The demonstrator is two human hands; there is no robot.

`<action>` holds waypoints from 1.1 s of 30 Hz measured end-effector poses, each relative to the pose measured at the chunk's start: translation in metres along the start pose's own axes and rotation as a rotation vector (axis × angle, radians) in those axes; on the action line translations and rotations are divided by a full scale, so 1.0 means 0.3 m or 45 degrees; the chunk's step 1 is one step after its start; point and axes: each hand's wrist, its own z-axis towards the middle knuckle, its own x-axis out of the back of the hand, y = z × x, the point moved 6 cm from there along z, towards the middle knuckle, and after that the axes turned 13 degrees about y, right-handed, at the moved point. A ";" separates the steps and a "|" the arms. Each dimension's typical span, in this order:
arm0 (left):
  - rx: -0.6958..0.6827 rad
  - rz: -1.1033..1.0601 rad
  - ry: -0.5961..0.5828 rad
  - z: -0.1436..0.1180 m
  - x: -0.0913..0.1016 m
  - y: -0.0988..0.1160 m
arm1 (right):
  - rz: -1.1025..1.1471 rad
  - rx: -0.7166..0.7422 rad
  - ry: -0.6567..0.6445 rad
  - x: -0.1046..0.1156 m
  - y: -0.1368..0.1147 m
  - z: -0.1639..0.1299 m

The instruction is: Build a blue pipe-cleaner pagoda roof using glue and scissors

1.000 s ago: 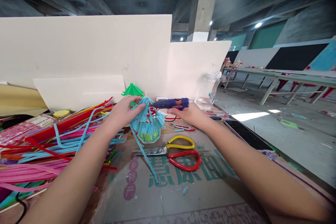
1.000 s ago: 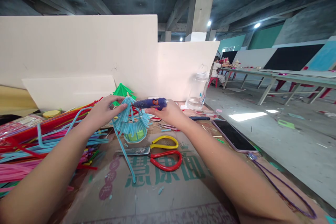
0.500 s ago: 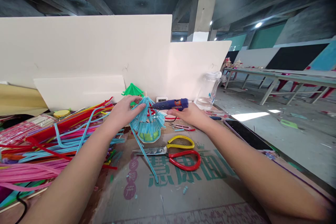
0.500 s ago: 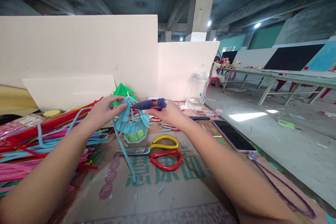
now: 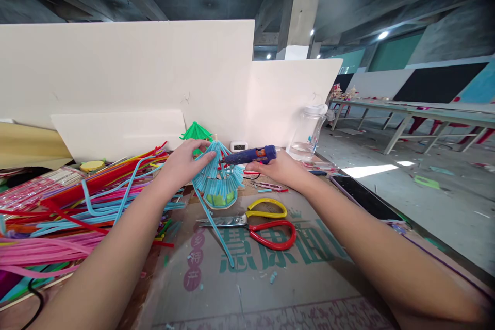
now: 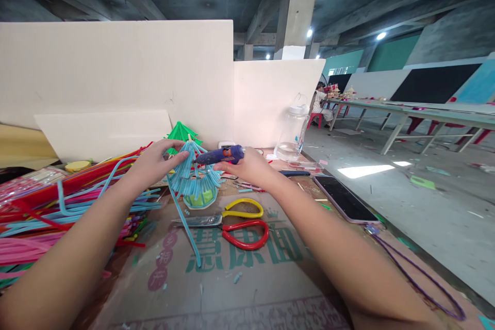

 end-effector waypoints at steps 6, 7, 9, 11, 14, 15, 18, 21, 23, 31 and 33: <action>0.002 0.009 -0.008 0.002 0.000 0.000 | -0.047 0.023 -0.015 -0.001 -0.003 -0.001; 0.003 0.010 -0.009 0.002 0.000 0.001 | -0.048 0.033 -0.012 0.000 -0.004 0.000; 0.008 0.013 -0.014 0.001 0.001 0.002 | -0.044 0.054 -0.008 0.002 -0.008 0.000; 0.013 0.016 -0.015 0.001 0.003 0.005 | -0.047 0.067 -0.012 0.003 -0.012 -0.001; 0.009 0.016 -0.019 0.001 0.006 0.011 | -0.053 0.106 -0.032 0.005 -0.025 -0.005; 0.010 0.018 -0.020 0.001 0.006 0.012 | -0.053 0.126 -0.041 0.006 -0.032 -0.008; 0.022 0.030 -0.013 0.000 0.009 0.015 | -0.066 0.178 -0.060 0.012 -0.054 -0.017; 0.020 0.036 -0.005 -0.001 0.009 0.018 | -0.132 0.215 -0.066 0.019 -0.079 -0.027; 0.005 0.033 -0.005 -0.002 0.008 0.020 | -0.185 0.233 -0.081 0.019 -0.093 -0.032; -0.007 0.019 0.005 0.000 0.009 0.018 | -0.091 0.270 -0.159 0.010 -0.102 -0.041; -0.008 0.002 0.004 -0.001 0.010 0.019 | -0.049 0.275 -0.184 0.007 -0.100 -0.043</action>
